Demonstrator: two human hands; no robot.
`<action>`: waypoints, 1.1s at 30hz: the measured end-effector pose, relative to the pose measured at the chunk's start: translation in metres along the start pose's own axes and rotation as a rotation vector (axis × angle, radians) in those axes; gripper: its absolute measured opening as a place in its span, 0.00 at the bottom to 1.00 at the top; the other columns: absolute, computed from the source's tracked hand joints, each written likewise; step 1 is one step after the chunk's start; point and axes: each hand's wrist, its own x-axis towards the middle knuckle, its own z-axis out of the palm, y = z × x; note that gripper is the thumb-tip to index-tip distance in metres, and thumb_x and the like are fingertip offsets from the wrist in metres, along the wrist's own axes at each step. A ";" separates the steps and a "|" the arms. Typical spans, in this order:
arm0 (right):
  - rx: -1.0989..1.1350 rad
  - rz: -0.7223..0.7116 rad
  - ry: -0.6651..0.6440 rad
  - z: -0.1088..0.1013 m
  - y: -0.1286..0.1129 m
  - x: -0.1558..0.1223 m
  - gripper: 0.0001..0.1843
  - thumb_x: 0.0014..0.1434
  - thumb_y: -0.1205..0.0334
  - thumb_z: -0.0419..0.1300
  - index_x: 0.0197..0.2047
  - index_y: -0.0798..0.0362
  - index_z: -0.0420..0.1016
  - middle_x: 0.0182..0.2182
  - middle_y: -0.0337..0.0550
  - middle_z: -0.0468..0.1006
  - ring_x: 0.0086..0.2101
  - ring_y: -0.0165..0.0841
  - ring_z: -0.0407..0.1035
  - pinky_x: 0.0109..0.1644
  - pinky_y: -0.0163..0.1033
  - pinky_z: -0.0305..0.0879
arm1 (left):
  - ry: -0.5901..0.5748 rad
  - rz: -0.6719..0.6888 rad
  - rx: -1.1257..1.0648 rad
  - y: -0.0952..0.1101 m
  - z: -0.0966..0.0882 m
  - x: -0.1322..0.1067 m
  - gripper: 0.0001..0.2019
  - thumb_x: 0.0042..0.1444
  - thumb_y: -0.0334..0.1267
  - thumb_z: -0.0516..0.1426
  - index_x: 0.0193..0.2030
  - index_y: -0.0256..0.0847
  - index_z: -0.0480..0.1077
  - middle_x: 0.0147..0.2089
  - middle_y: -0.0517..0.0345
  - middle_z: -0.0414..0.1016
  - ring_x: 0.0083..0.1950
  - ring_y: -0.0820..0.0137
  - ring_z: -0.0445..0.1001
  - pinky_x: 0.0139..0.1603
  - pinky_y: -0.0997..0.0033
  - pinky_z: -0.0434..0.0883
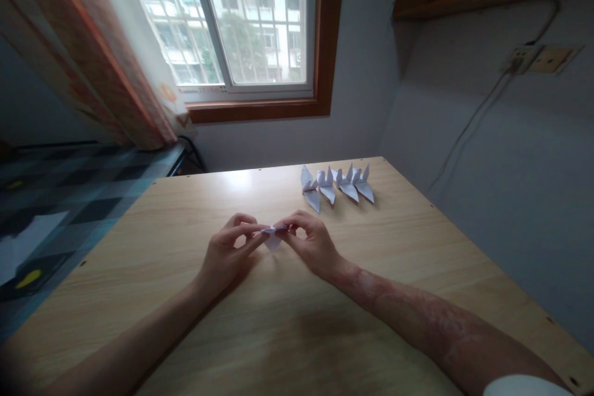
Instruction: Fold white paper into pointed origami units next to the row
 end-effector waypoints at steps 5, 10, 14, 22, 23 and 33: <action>-0.006 0.022 -0.028 0.002 -0.005 0.001 0.12 0.66 0.49 0.74 0.43 0.48 0.86 0.41 0.44 0.80 0.43 0.38 0.74 0.52 0.45 0.72 | -0.039 -0.037 -0.041 -0.003 -0.003 0.000 0.08 0.63 0.44 0.71 0.37 0.43 0.88 0.39 0.53 0.82 0.42 0.64 0.78 0.47 0.66 0.75; 0.138 0.254 -0.163 0.006 -0.002 -0.002 0.20 0.64 0.42 0.74 0.35 0.51 0.83 0.37 0.43 0.84 0.40 0.39 0.77 0.46 0.44 0.76 | -0.086 -0.262 -0.238 -0.008 -0.002 -0.001 0.13 0.63 0.49 0.71 0.38 0.40 0.85 0.36 0.54 0.85 0.38 0.65 0.79 0.43 0.68 0.75; 0.161 0.261 -0.216 0.005 -0.003 -0.004 0.23 0.64 0.39 0.73 0.34 0.52 0.83 0.33 0.42 0.83 0.36 0.37 0.75 0.42 0.41 0.75 | -0.204 -0.311 -0.349 -0.008 0.002 -0.002 0.15 0.63 0.51 0.71 0.43 0.39 0.85 0.40 0.51 0.87 0.41 0.62 0.83 0.46 0.65 0.78; 0.162 0.237 -0.275 0.004 -0.007 -0.005 0.25 0.65 0.39 0.72 0.31 0.52 0.81 0.29 0.42 0.81 0.33 0.35 0.74 0.41 0.41 0.72 | -0.296 -0.416 -0.523 -0.009 0.003 -0.007 0.16 0.63 0.52 0.70 0.43 0.39 0.81 0.39 0.50 0.85 0.40 0.61 0.84 0.42 0.62 0.81; 0.176 0.233 -0.272 0.004 -0.007 -0.004 0.25 0.67 0.39 0.71 0.31 0.52 0.81 0.29 0.42 0.81 0.33 0.35 0.74 0.41 0.41 0.72 | -0.303 -0.442 -0.537 -0.009 0.003 -0.007 0.17 0.63 0.52 0.70 0.43 0.39 0.80 0.38 0.51 0.84 0.36 0.63 0.82 0.38 0.64 0.80; 0.391 0.171 0.063 0.001 -0.001 0.005 0.17 0.68 0.47 0.71 0.51 0.48 0.79 0.39 0.39 0.78 0.31 0.31 0.70 0.39 0.41 0.71 | -0.390 -0.539 -0.404 -0.004 -0.004 -0.005 0.23 0.63 0.60 0.68 0.35 0.41 0.71 0.24 0.66 0.70 0.21 0.75 0.65 0.20 0.76 0.62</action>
